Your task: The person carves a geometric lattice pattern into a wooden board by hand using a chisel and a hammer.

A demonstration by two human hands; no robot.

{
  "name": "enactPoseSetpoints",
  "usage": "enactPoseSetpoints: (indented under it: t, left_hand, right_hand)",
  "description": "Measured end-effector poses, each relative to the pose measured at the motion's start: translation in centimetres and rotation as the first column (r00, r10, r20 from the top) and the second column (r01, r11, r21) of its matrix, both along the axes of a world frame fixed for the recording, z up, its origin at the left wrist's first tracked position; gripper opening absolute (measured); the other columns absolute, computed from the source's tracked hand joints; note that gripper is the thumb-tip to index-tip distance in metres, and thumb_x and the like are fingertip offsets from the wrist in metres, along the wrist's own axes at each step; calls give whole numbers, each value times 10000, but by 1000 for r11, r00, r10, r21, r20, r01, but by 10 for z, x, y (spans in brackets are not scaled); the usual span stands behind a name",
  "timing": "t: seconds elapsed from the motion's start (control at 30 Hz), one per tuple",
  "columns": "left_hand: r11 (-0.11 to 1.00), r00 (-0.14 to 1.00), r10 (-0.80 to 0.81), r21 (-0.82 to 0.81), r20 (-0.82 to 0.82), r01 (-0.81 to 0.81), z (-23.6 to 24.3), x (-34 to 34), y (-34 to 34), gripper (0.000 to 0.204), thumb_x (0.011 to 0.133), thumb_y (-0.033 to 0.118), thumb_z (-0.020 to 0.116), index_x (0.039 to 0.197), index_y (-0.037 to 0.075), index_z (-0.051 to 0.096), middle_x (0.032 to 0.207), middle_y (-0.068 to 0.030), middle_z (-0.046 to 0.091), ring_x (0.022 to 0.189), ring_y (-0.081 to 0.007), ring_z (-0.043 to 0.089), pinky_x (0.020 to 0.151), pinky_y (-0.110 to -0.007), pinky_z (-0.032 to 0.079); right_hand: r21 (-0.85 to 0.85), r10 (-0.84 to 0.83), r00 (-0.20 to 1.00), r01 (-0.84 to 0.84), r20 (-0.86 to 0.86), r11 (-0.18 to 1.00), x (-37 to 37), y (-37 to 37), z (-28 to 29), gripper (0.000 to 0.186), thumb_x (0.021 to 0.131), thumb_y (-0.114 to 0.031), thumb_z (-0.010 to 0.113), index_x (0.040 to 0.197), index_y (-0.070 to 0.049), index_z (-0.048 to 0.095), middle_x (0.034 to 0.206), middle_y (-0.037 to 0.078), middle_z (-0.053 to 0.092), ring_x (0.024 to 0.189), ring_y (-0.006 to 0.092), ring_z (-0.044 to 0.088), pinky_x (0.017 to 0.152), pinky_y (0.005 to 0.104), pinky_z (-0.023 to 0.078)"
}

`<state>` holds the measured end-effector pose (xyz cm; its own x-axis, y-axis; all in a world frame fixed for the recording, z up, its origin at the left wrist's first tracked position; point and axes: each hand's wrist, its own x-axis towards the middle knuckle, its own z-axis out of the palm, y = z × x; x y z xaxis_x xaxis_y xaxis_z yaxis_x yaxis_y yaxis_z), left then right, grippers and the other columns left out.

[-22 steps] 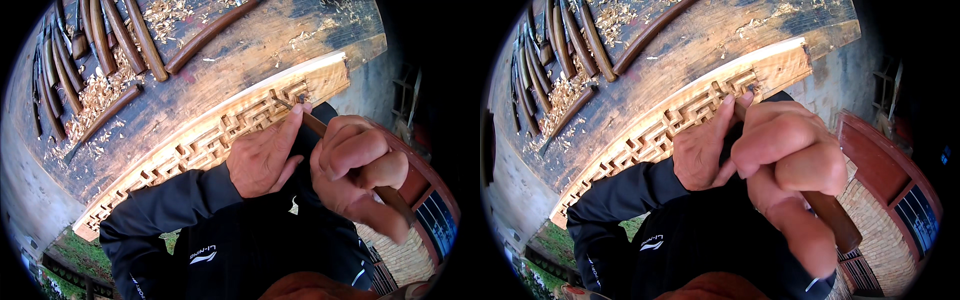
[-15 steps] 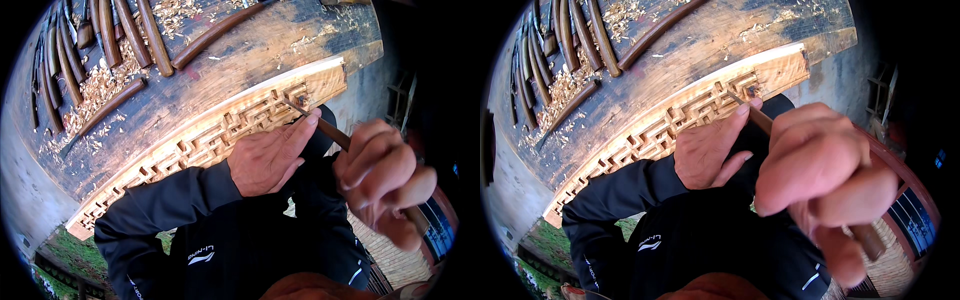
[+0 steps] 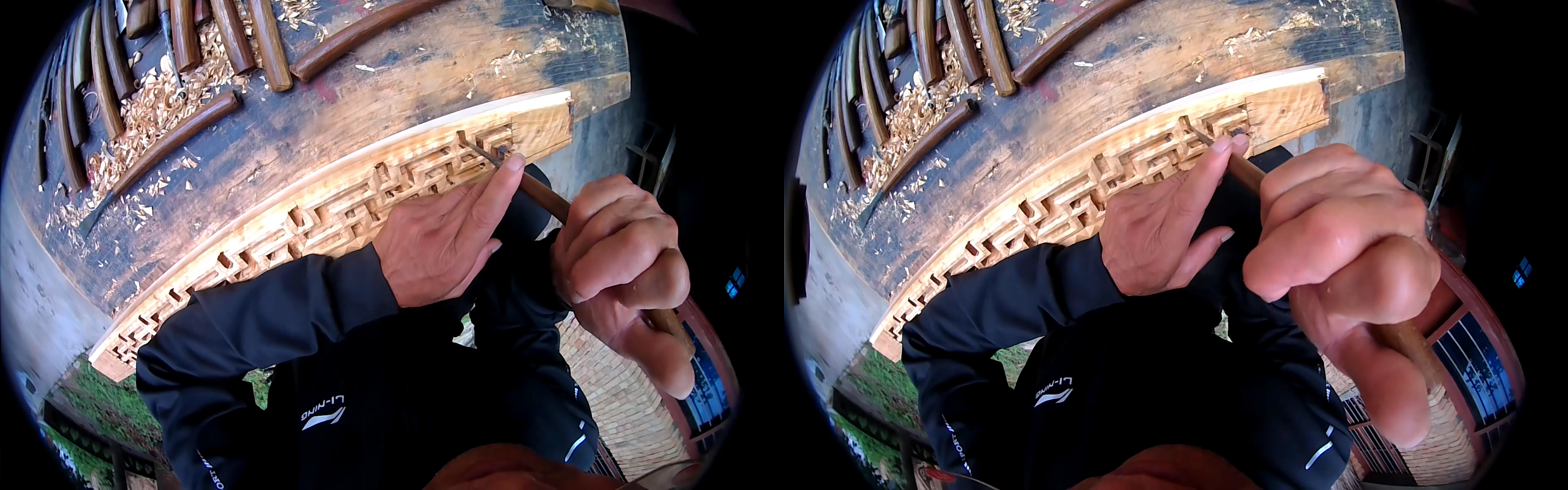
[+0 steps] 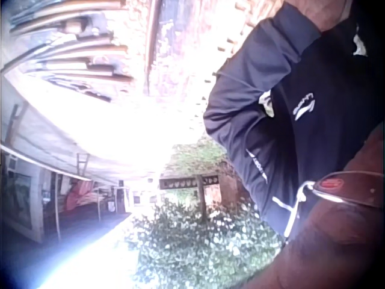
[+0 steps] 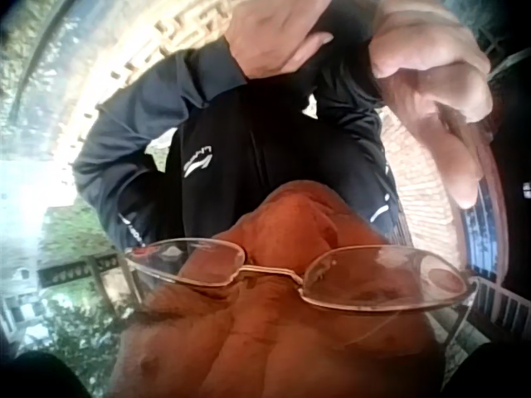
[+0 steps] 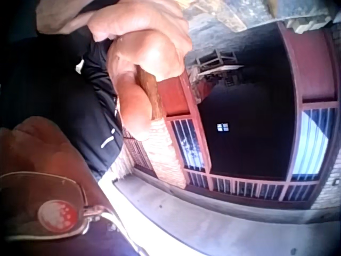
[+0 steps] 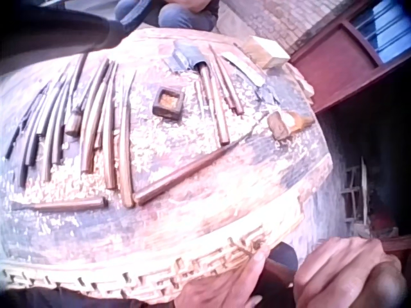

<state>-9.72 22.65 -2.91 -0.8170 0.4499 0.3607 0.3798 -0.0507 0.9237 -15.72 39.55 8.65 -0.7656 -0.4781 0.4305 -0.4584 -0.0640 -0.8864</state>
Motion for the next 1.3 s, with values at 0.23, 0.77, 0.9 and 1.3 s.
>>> enactPoseSetpoints:
  t: [0.23, 0.77, 0.9, 1.3]
  left_hand:
    - [1000, 1000, 3, 6, -19, -3, 0, 1, 3, 1035, 892, 44, 785, 1705, -67, 153, 1503, -286, 591, 1299, -373, 685, 1007, -383, 607]
    - [998, 998, -31, 50, 46, 29, -1, 3, 2, 1133, 856, 111, 841, 1698, -99, 112, 1473, -295, 591, 1233, -389, 698, 938, -404, 618]
    - [999, 999, -35, 38, 40, 33, -1, 4, 1, 1151, 863, 129, 850, 1695, -114, 92, 1424, -316, 613, 1240, -409, 696, 996, -416, 599]
    - [993, 992, -112, -23, 53, 114, 3, 0, -6, 1184, 869, 157, 863, 1697, -122, 64, 1420, -329, 614, 1249, -428, 691, 1065, -417, 564]
  right_hand:
    - [49, -52, 998, 52, -18, 997, 2, -2, 2, 802, 996, -892, 348, 775, -128, 442, 620, 40, 609, 369, 88, 433, 376, 239, 331]
    - [189, -80, 997, 76, 12, 979, 7, -12, 10, 771, 991, -870, 318, 799, -129, 411, 658, 69, 613, 386, 112, 442, 402, 269, 353]
    - [171, -86, 994, 73, 72, 983, 3, -20, 11, 762, 990, -868, 328, 794, -135, 407, 651, 69, 607, 386, 111, 435, 398, 281, 362]
    - [76, -151, 973, 139, 176, 987, 4, -16, 7, 754, 992, -877, 328, 784, -157, 414, 629, 70, 608, 390, 86, 413, 403, 268, 318]
